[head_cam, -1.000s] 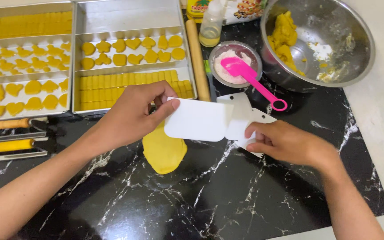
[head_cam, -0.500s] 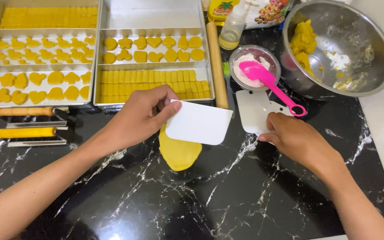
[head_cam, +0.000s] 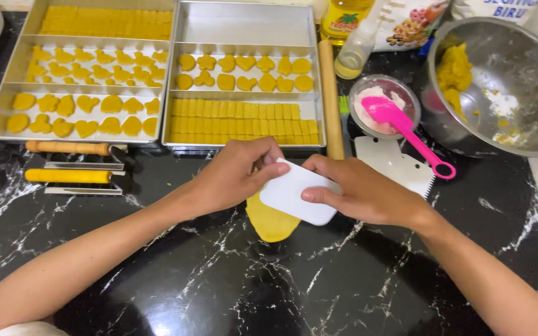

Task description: Rolling out yellow dough with a rolling pin and shaping it into small rectangular and heart-shaped pieces, then placing them onto metal trays.

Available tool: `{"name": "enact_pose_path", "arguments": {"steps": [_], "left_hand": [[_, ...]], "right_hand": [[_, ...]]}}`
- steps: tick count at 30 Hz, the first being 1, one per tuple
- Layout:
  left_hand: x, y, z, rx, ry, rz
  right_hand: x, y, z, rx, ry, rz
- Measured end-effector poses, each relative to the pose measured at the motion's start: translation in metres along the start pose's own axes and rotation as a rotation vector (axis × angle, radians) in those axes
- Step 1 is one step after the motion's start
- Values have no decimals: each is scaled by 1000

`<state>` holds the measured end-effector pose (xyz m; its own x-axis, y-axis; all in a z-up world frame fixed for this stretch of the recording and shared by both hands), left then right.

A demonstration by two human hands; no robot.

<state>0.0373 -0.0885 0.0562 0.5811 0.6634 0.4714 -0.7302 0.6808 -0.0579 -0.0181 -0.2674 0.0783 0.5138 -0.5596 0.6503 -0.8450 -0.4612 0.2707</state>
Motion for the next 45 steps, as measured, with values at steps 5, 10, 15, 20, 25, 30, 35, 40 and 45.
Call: {"name": "enact_pose_path", "arguments": {"steps": [5,10,15,20,25,30,35,40,45], "left_hand": [[5,3,-8,-101,34,110],[6,18,-6,-157,-127,160],[-16,35,-3,-366,-472,-32],[-55,48,-27,-487,-662,13],[-59,51,-23,-494,-671,-44],[-56,50,-25,-507,-589,-43],[-50,48,-18,-529,-596,-47],[-49,49,-22,-540,-608,-30],[-49,48,-25,-544,-603,-43]], "right_hand": [[-2,-7,2,-139,-101,54],[10,3,18,-149,-57,145],[23,16,4,-309,187,196],[-2,8,24,-106,178,209],[-7,6,10,27,212,215],[-15,5,29,-239,215,146],[-25,1,26,-245,17,94],[-28,1,38,-371,-185,-144],[-32,-4,43,-90,-440,-319]]}}
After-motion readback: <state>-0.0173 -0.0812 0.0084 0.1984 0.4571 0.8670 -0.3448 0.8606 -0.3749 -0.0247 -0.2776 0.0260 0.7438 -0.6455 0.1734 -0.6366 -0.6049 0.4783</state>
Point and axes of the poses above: each hand's wrist, its own y-axis away from the middle knuckle, its own x-axis out of the back of the hand, z = x × y, the point moved 5 cm from there along -y, towards the middle knuckle, and after that the axes turned 2 degrees about x, right-handed, at the moved point
